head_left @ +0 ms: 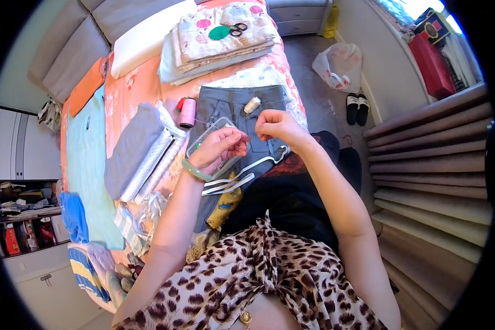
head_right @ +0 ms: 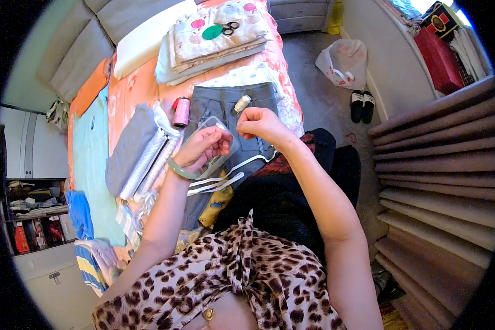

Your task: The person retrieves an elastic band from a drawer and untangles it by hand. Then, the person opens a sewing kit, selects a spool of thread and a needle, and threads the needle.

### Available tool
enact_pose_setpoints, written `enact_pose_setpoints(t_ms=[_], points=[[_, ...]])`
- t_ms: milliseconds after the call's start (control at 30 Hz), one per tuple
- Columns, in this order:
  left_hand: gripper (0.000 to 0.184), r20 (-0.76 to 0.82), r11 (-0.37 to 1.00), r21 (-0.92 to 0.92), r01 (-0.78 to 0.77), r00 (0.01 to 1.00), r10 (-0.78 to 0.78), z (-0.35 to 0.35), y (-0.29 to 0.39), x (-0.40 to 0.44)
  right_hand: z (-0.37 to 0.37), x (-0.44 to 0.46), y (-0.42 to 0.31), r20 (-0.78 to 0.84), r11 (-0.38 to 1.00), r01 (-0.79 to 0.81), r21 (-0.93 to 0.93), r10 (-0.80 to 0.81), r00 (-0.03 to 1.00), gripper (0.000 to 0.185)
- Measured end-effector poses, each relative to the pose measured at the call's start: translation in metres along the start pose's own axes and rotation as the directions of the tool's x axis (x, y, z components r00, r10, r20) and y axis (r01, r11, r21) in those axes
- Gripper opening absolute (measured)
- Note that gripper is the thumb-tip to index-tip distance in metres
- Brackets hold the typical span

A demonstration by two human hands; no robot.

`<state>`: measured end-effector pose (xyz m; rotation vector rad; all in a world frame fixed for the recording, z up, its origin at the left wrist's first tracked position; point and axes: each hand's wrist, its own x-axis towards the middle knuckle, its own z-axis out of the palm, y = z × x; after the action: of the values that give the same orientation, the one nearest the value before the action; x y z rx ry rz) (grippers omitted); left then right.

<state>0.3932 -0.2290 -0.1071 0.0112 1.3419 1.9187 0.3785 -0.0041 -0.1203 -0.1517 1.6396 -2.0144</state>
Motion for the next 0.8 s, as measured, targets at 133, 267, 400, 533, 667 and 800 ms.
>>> enact_pose_setpoints(t_ms=[133,267,400,533,667,800], points=[[0.017,-0.037,0.986,0.158,0.053,0.998,-0.047,0.004,-0.001,0.007,0.007,0.001,0.0,0.041,0.995,0.0,-0.095,0.004,0.999,0.005],[0.013,-0.081,0.992,0.124,-0.009,0.997,0.019,0.004,-0.01,0.013,0.005,0.003,0.007,-0.035,0.998,0.015,-0.068,-0.017,0.999,0.009],[0.014,-0.221,0.991,0.061,-0.122,0.966,0.132,0.011,-0.014,0.012,0.003,0.0,0.008,-0.145,0.998,-0.064,0.011,0.064,0.987,0.015],[0.017,-0.234,0.98,0.073,-0.185,0.952,0.197,0.018,-0.011,0.01,0.014,-0.003,0.005,-0.15,0.996,-0.073,0.042,0.079,0.986,0.016],[0.018,-0.242,0.973,0.084,-0.216,0.943,0.23,0.016,-0.012,0.012,0.017,-0.001,0.008,-0.15,0.995,-0.067,0.078,0.078,0.986,0.015],[0.018,-0.237,0.972,0.089,-0.216,0.943,0.232,0.021,-0.008,0.011,0.018,-0.001,0.009,-0.167,0.994,-0.061,0.09,0.075,0.983,0.015]])
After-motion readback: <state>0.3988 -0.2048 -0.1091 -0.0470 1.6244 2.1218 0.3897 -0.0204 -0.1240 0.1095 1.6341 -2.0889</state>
